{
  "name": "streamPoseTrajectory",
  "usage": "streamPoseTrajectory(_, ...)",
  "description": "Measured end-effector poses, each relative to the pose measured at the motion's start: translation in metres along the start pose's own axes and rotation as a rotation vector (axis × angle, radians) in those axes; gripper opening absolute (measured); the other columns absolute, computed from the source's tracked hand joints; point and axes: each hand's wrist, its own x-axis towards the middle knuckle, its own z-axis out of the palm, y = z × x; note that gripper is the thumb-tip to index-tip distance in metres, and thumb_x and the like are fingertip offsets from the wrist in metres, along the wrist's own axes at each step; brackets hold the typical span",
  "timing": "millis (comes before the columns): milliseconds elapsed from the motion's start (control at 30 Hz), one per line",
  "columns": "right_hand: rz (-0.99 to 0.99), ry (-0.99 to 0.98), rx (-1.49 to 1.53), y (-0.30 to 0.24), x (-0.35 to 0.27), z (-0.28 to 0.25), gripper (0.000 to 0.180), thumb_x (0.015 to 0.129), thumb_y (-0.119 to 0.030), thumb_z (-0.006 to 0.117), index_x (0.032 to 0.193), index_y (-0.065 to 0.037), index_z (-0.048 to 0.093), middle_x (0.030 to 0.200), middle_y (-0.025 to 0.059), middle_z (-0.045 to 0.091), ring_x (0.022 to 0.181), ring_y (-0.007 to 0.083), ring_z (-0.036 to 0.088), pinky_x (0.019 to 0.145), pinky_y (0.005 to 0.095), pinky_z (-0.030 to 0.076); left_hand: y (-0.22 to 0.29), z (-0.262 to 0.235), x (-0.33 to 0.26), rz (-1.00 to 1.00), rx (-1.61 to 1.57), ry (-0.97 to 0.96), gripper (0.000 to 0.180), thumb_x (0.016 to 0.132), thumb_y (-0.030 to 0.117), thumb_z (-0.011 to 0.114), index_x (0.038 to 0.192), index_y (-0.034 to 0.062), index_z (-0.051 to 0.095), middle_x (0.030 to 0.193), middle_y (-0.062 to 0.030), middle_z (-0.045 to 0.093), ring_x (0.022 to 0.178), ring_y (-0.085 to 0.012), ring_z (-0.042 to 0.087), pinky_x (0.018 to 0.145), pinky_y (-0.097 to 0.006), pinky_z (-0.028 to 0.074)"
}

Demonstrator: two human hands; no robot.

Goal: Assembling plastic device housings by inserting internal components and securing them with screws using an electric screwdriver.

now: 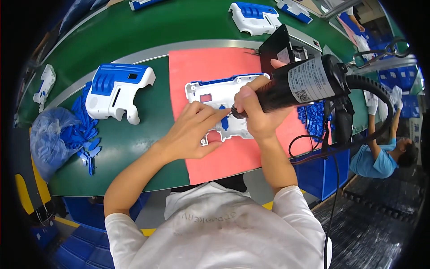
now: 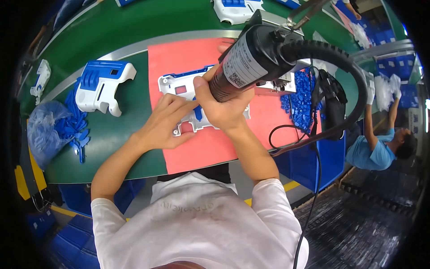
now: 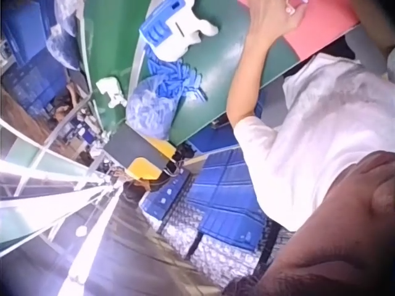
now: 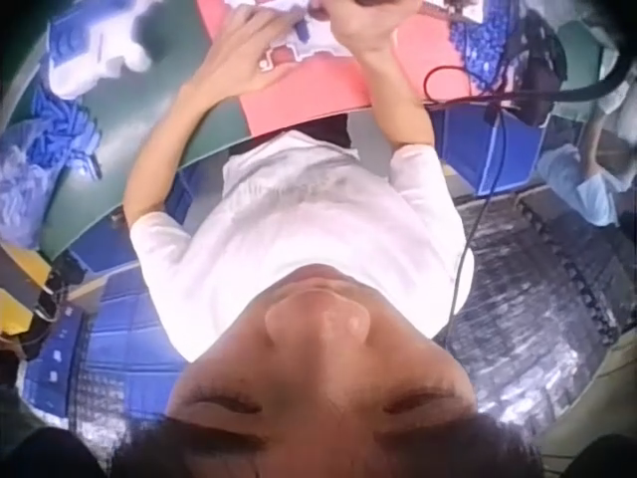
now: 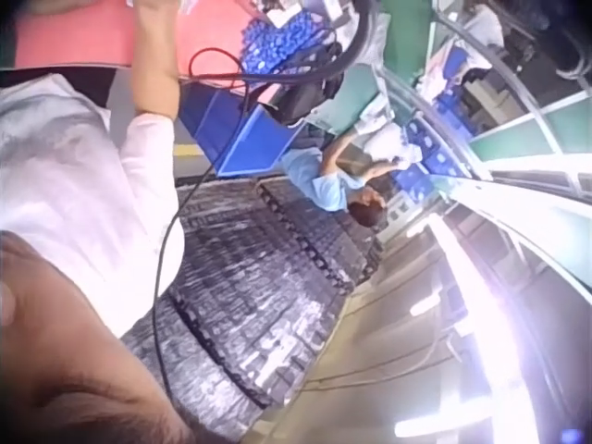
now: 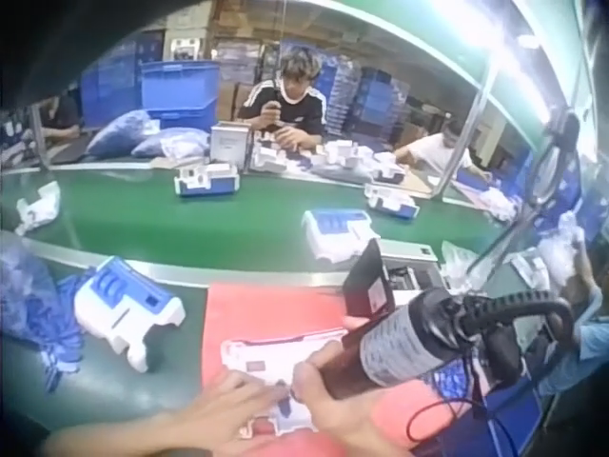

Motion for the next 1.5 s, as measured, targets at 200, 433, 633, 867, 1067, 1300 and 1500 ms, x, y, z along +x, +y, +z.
streamPoseTrajectory(200,0.051,0.064,0.090,0.001,-0.007,0.003,0.054,0.073,0.014,0.066,0.122,0.012,0.043,0.071,0.0049,0.059,0.066,0.0082,0.056,0.064,0.0225,0.046,-0.003,0.004,-0.002,0.019,0.011,0.008,0.060,0.069,0.022,0.074,0.125,0.0049,0.058,0.112,-0.0058,0.060,0.093,-0.0274,0.046,0.085,-0.037,0.042)
streamPoseTrajectory(433,-0.008,-0.011,0.014,0.007,-0.010,0.002,0.061,0.080,0.007,0.059,0.132,0.003,0.026,0.065,0.0061,0.056,0.049,0.0125,0.053,0.048,0.0262,0.045,-0.002,0.006,-0.003,0.023,0.017,0.016,0.056,0.067,0.021,0.076,0.120,0.0061,0.062,0.113,-0.0060,0.059,0.095,-0.0281,0.046,0.086,-0.039,0.043)
streamPoseTrajectory(633,-0.073,-0.096,-0.114,0.012,-0.019,-0.005,0.057,0.080,0.011,0.057,0.126,-0.001,0.026,0.067,0.0078,0.057,0.052,0.0129,0.054,0.051,0.0272,0.047,-0.003,0.005,-0.004,-0.021,-0.030,-0.001,0.058,0.066,0.022,0.078,0.120,0.0060,0.061,0.113,-0.0055,0.059,0.096,-0.0285,0.046,0.088,-0.039,0.043)
streamPoseTrajectory(867,-0.090,-0.143,-0.134,0.009,-0.023,-0.007,0.055,0.078,0.013,0.057,0.121,-0.004,0.028,0.069,0.0074,0.057,0.051,0.0117,0.053,0.051,0.0261,0.047,-0.001,0.006,-0.001,-0.013,-0.035,0.007,0.058,0.066,0.023,0.078,0.119,0.0048,0.061,0.111,-0.0060,0.060,0.097,-0.0283,0.047,0.088,-0.039,0.042)
streamPoseTrajectory(1067,-0.094,-0.112,-0.215,-0.002,-0.022,-0.011,0.060,0.079,0.010,0.061,0.126,-0.005,0.026,0.069,0.0030,0.056,0.055,0.0101,0.053,0.057,0.0239,0.046,0.002,-0.002,0.000,-0.012,0.058,-0.072,0.059,0.069,0.023,0.074,0.123,0.0051,0.059,0.116,-0.0086,0.057,0.101,-0.0287,0.049,0.089,-0.040,0.042)
streamPoseTrajectory(1300,-0.344,0.467,-0.023,-0.045,0.035,-0.105,0.061,0.086,0.003,0.058,0.137,0.001,0.023,0.063,0.0070,0.054,0.049,0.0139,0.053,0.052,0.0313,0.049,0.007,0.000,0.002,0.091,0.205,-0.088,0.059,0.070,0.026,0.076,0.124,0.0067,0.060,0.120,-0.0078,0.057,0.103,-0.0283,0.049,0.089,-0.041,0.043)
streamPoseTrajectory(1500,-0.254,0.427,-0.179,-0.019,0.045,-0.121,0.058,0.082,0.011,0.061,0.132,0.007,0.031,0.065,0.0048,0.057,0.051,0.0114,0.055,0.052,0.0254,0.047,0.001,0.006,0.001,0.100,0.176,-0.023,0.059,0.066,0.025,0.079,0.118,0.0049,0.063,0.119,-0.0080,0.058,0.101,-0.0283,0.050,0.087,-0.040,0.045)
